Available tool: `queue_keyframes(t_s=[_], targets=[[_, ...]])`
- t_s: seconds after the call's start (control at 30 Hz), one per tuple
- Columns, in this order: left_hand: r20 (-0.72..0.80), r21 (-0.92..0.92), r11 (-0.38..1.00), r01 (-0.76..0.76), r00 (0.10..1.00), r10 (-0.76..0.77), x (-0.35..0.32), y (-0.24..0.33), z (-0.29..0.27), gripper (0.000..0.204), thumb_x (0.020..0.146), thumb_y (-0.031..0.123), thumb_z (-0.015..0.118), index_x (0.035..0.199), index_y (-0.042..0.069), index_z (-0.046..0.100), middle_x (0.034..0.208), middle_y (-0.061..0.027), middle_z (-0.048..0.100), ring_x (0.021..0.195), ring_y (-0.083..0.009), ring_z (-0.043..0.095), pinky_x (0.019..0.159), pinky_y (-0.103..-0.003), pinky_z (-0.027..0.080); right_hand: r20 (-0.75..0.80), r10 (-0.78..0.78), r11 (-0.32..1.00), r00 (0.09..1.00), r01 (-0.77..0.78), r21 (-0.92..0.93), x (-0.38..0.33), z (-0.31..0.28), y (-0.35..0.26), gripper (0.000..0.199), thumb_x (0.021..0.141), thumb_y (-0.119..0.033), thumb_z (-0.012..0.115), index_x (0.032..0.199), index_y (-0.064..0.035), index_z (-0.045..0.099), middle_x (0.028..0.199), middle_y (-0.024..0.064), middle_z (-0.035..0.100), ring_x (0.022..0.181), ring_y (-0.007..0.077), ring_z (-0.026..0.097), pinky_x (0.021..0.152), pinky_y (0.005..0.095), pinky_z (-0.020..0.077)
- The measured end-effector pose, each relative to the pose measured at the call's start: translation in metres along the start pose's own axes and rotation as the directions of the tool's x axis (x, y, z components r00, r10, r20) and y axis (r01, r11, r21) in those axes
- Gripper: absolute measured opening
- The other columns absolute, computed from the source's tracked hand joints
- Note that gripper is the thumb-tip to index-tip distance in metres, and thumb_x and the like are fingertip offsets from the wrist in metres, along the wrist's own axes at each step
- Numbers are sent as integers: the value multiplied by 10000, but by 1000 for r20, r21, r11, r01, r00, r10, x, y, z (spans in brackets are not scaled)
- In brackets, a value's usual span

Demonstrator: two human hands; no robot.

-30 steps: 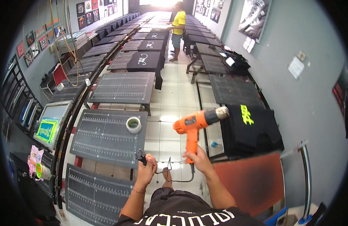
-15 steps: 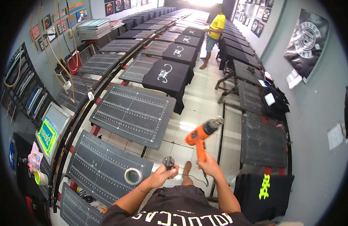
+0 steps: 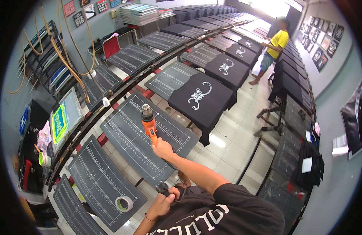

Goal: The person uses a heat gun to dry ink on printed t-shirts and then unplugs electrical cords in a printing shop.

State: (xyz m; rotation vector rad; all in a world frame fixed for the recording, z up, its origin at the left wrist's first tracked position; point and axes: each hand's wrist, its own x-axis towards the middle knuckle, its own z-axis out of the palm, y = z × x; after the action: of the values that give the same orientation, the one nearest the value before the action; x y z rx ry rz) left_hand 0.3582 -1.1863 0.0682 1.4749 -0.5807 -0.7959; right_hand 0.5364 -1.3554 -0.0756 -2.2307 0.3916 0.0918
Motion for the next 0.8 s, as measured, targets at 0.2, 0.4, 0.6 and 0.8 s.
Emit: queue_keyframes(t_s=[0.2, 0.4, 0.6, 0.8], targets=[[-184, -202, 978, -44, 983, 6, 61, -9, -25, 383, 1031, 383, 465, 890, 50, 590, 804, -7, 541, 660, -90, 503, 584, -253, 403, 38, -2, 998, 999, 4, -57, 36, 6, 7, 427, 910, -343, 605, 1031, 53, 500, 885, 278, 693, 856, 462, 690, 800, 543, 538], [-253, -195, 980, -41, 968, -10, 116, -15, -71, 353, 1050, 346, 494, 909, 41, 602, 786, -7, 558, 660, -79, 524, 587, -254, 419, 150, 20, 993, 988, -2, -117, 42, -1, 8, 465, 934, -391, 610, 1088, 38, 518, 1049, 269, 669, 975, 439, 667, 843, 513, 528], [-388, -182, 983, 9, 918, -81, 134, -4, -110, 300, 1031, 323, 579, 911, 50, 613, 734, 11, 561, 669, -70, 538, 609, -245, 438, 335, -335, 874, 880, 157, 460, 12, -88, -20, 347, 1054, -331, 509, 1171, -8, 559, 1033, 123, 642, 983, 287, 641, 874, 395, 506], [188, 451, 853, 262, 907, -378, 169, 37, -214, 312, 976, 338, 641, 1051, 40, 692, 882, -130, 706, 862, -210, 682, 750, -373, 529, 785, -301, 822, 541, -270, 501, -4, -100, -11, 326, 1096, -301, 446, 1167, -17, 588, 713, -16, 479, 656, 101, 519, 630, 284, 466]])
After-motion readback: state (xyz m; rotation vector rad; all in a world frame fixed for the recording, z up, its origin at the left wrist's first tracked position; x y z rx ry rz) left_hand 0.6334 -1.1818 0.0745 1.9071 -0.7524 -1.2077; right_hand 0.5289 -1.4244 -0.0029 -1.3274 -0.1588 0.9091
